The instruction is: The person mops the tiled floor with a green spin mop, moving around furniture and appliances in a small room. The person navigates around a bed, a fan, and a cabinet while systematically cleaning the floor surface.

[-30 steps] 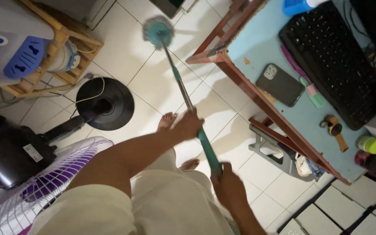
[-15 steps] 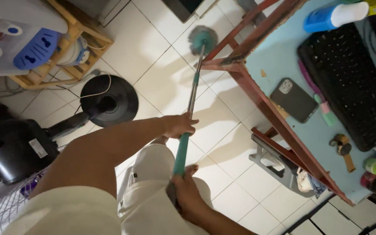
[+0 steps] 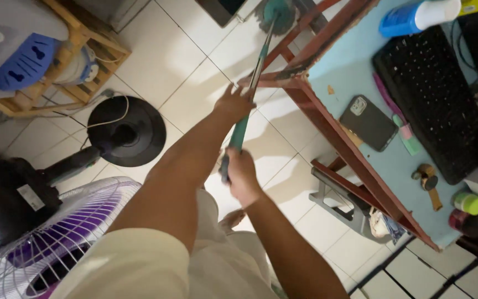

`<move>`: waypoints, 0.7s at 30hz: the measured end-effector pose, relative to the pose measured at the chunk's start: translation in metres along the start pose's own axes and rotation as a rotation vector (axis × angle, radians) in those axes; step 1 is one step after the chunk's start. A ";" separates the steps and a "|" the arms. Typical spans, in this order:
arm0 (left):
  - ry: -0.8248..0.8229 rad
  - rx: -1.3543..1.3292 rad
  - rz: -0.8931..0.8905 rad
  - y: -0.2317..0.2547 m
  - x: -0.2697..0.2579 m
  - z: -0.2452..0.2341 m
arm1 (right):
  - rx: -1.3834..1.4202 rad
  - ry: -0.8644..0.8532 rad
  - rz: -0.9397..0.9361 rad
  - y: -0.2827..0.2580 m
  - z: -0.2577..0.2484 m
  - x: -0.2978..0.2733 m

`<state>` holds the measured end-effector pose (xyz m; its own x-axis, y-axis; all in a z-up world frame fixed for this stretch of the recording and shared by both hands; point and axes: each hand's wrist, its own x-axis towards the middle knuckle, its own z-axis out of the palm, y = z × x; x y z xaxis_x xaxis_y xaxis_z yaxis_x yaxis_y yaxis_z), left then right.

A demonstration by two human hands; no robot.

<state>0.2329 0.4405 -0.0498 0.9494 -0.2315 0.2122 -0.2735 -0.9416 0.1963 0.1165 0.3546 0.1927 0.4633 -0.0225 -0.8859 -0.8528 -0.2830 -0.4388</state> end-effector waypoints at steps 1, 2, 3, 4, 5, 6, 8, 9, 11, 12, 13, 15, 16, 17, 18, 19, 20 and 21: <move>-0.305 -0.075 -0.045 -0.002 0.015 -0.035 | 0.060 -0.028 -0.029 -0.008 -0.002 0.001; -0.611 -0.148 -0.090 -0.004 0.029 -0.071 | 0.121 -0.055 -0.059 -0.017 -0.003 0.002; -0.616 -0.155 -0.089 0.003 0.021 -0.059 | 0.119 -0.051 -0.051 -0.019 -0.009 -0.011; -0.513 -0.114 -0.059 0.010 0.014 -0.049 | 0.080 -0.069 -0.054 -0.022 -0.015 -0.026; -0.401 -0.064 -0.029 0.012 0.013 -0.038 | 0.042 -0.092 -0.069 -0.030 -0.020 -0.036; -0.397 -0.061 -0.028 0.023 -0.006 -0.046 | 0.043 -0.091 -0.073 -0.006 -0.031 -0.041; -0.384 -0.046 0.136 0.039 -0.038 -0.063 | -0.121 -0.161 0.003 0.035 -0.053 -0.046; -0.385 -0.044 0.134 0.049 -0.045 -0.078 | -0.122 -0.164 0.002 0.027 -0.055 -0.074; -0.759 -0.094 0.363 0.066 -0.058 -0.107 | 0.021 -0.122 0.248 0.010 -0.057 -0.129; -0.759 -0.087 0.358 0.070 -0.053 -0.150 | 0.020 -0.129 0.243 -0.002 -0.061 -0.149; -0.860 -0.076 0.443 0.079 -0.050 -0.193 | -0.102 -0.190 0.163 -0.013 -0.067 -0.171; -0.958 -0.062 0.528 0.100 -0.054 -0.228 | -0.225 -0.250 0.079 -0.015 -0.087 -0.196; -0.923 -0.157 0.492 0.112 -0.061 -0.220 | -0.208 -0.143 0.253 -0.007 -0.100 -0.199; -0.886 -0.254 0.455 0.125 -0.068 -0.213 | -0.192 -0.032 0.428 0.001 -0.114 -0.203; -0.881 -0.255 0.454 0.129 -0.070 -0.204 | -0.195 -0.029 0.425 0.002 -0.118 -0.199; -0.871 -0.238 0.440 0.135 -0.071 -0.195 | -0.190 -0.041 0.392 0.004 -0.123 -0.196; -0.860 -0.222 0.426 0.140 -0.072 -0.185 | -0.185 -0.052 0.359 0.005 -0.129 -0.192; -0.855 -0.223 0.430 0.135 -0.069 -0.177 | -0.184 -0.047 0.357 0.014 -0.124 -0.182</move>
<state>0.1033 0.3727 0.1319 0.5294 -0.7255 -0.4398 -0.5616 -0.6882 0.4592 0.0497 0.2358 0.3664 0.1310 -0.1078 -0.9855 -0.8990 -0.4320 -0.0722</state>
